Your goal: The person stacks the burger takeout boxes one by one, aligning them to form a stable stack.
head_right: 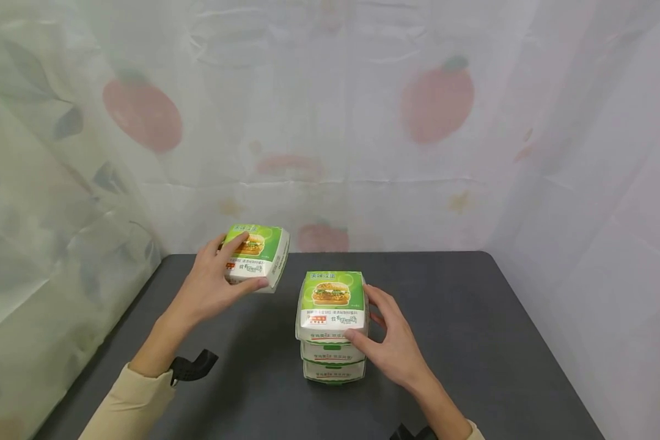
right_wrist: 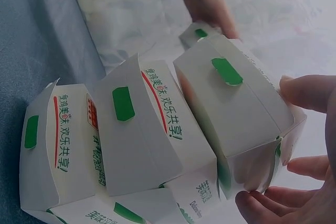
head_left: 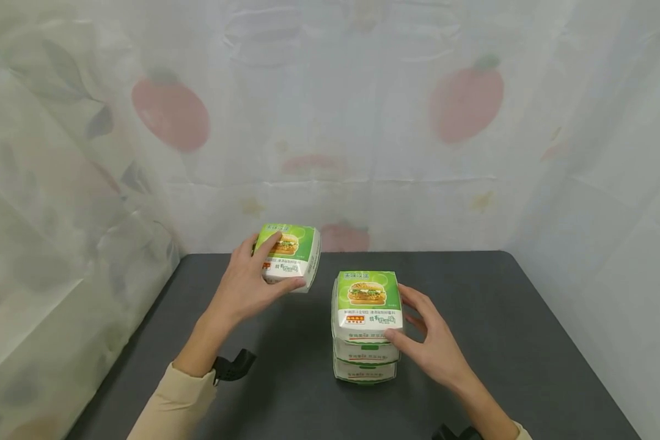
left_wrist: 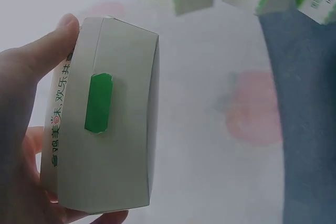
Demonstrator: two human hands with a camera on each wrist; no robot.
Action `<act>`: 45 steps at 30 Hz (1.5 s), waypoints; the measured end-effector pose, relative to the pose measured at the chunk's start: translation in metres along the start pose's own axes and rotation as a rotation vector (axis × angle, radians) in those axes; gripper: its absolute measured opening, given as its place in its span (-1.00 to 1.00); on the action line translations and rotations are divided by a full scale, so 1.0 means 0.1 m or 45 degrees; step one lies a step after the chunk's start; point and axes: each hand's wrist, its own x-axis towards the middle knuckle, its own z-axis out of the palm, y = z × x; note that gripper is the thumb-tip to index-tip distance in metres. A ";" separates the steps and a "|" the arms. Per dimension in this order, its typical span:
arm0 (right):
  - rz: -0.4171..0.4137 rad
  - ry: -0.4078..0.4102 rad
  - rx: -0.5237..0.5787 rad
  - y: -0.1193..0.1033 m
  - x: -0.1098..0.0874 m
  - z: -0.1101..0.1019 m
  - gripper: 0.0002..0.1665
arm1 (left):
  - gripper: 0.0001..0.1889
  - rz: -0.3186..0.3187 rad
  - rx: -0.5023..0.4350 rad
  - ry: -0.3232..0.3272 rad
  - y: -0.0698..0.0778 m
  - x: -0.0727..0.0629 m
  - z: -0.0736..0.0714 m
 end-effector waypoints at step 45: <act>-0.006 0.020 -0.003 0.04 -0.01 0.01 -0.12 | 0.05 0.453 -0.201 -0.285 0.87 0.05 0.12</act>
